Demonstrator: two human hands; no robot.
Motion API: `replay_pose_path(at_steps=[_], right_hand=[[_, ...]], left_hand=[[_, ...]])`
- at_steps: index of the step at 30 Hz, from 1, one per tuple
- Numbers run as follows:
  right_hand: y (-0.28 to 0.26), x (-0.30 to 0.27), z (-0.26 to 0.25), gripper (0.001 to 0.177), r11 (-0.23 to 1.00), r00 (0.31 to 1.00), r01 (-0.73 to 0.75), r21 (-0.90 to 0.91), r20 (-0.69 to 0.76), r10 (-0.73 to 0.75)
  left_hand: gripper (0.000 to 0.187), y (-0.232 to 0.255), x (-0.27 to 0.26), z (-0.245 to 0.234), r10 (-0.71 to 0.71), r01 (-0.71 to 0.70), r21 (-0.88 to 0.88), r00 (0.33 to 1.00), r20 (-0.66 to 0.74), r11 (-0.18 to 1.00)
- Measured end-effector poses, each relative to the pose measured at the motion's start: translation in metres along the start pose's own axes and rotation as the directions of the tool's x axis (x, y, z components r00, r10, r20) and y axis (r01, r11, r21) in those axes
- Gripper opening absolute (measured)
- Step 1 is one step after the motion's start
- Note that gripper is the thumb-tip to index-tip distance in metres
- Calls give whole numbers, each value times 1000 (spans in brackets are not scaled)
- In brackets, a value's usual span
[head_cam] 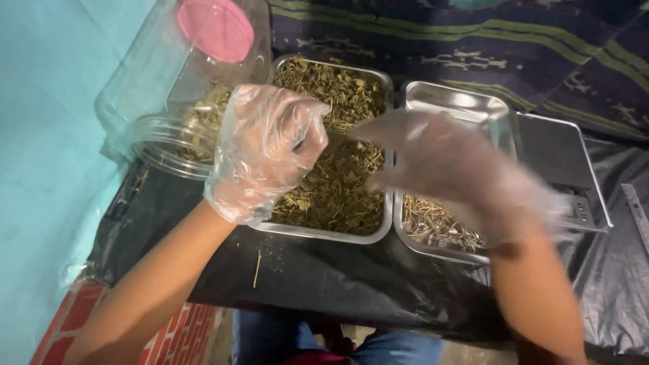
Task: Sorting dried tea leaves by hand to remove stems and debris, placing them into separate metal trays.
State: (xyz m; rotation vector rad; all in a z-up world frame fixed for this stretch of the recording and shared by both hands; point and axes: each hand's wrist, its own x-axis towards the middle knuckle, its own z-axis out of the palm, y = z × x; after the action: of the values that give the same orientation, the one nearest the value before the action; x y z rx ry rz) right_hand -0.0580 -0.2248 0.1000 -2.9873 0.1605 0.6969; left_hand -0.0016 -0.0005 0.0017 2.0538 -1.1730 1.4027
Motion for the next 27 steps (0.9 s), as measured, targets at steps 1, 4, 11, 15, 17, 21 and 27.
replay_pose_path(at_steps=[1,4,11,15,17,21,27], right_hand=[[17,37,31,78,774,861,334,-538,-159,-483],[-6,35,49,96,543,705,476,-692,-68,-705],[-17,52,83,46,736,609,518,-436,-417,-675],[-30,39,47,60,850,826,506,-145,-202,-526],[-29,34,35,26,809,823,565,161,-182,-539],[-9,47,30,44,771,774,624,128,-240,-586],[7,36,17,15,634,508,771,-64,-537,-673]], left_hand=[[21,1,1,-1,-21,20,-19,1000,-16,1000],[13,0,2,-3,-32,31,-39,999,-25,999],[17,-1,-2,0,-11,11,-21,1000,2,1000],[23,0,-2,-2,-22,22,-15,1000,-20,1000],[23,1,0,-4,-34,34,-9,999,-36,999],[17,1,0,-2,-26,25,-9,999,-44,1000],[24,0,3,-4,-19,17,-41,999,-29,999]])
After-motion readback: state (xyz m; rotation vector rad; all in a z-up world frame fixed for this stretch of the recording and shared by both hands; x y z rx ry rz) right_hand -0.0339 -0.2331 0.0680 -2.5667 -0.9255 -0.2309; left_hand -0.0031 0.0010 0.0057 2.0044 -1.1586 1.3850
